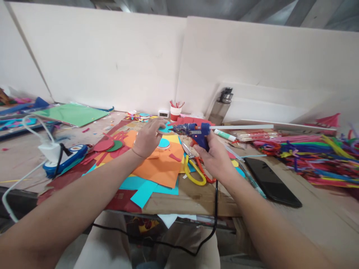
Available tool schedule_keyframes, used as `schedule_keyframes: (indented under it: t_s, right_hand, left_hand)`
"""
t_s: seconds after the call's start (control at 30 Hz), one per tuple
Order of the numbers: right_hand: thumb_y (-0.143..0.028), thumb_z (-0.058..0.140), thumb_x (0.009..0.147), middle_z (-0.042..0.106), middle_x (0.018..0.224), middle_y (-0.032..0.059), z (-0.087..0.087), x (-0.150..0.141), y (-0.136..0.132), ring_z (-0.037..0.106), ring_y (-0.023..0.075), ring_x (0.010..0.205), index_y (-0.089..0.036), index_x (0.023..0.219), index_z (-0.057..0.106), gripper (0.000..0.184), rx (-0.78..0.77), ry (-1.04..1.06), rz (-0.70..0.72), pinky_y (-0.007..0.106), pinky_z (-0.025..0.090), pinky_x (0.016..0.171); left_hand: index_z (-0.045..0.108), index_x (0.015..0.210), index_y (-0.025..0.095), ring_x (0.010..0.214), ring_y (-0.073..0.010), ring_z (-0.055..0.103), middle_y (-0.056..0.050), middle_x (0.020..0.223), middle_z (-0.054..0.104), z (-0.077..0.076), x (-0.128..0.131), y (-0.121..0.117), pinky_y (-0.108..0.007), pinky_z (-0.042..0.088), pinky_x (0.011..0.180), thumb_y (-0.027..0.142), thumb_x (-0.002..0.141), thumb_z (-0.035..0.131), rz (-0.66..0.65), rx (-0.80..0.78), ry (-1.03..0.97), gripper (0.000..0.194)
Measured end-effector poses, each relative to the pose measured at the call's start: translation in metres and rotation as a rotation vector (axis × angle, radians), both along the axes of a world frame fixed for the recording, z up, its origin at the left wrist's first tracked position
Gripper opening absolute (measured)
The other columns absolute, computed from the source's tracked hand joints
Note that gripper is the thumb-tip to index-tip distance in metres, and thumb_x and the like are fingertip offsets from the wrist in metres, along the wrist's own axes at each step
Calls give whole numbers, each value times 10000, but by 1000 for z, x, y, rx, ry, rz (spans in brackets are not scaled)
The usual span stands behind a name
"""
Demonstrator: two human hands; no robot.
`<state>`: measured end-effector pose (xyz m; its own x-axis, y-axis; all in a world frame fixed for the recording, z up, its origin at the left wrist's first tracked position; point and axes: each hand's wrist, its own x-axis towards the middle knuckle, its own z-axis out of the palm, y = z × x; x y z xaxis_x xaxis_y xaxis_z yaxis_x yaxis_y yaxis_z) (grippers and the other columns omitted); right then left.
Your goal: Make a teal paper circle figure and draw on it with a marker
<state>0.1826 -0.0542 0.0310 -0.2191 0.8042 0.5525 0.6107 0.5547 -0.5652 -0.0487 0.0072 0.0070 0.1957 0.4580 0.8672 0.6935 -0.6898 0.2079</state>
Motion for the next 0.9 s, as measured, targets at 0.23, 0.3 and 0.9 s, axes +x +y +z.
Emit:
schedule_keyframes:
  t_s: [0.23, 0.3, 0.9]
  right_hand:
    - [-218, 521, 856, 659, 1081, 71, 1, -2, -1, 610, 250, 952, -219, 1232, 485, 378, 1, -12, 4, 405, 489, 820]
    - [-225, 516, 862, 658, 1094, 73, 1, -2, -1, 609, 250, 966, -216, 1230, 485, 369, -3, -20, 0, 407, 488, 832]
    - [-306, 517, 887, 656, 1172, 106, 3, 0, -1, 620, 270, 994, -200, 1245, 510, 373, 18, -136, -70, 403, 484, 843]
  left_hand:
    - [538, 882, 229, 1192, -194, 591, -53, 1134, 696, 0, 1, 0, -345, 479, 1011, -36, 718, 478, 27, -25, 8, 317]
    - [547, 887, 227, 1195, -194, 589, -53, 1131, 696, 0, 1, 0, -357, 470, 1026, -42, 713, 467, 26, -29, 11, 331]
    - [577, 911, 211, 1210, -194, 581, -58, 1112, 702, -1, -2, 3, -372, 477, 1029, -57, 728, 454, 5, 96, 103, 347]
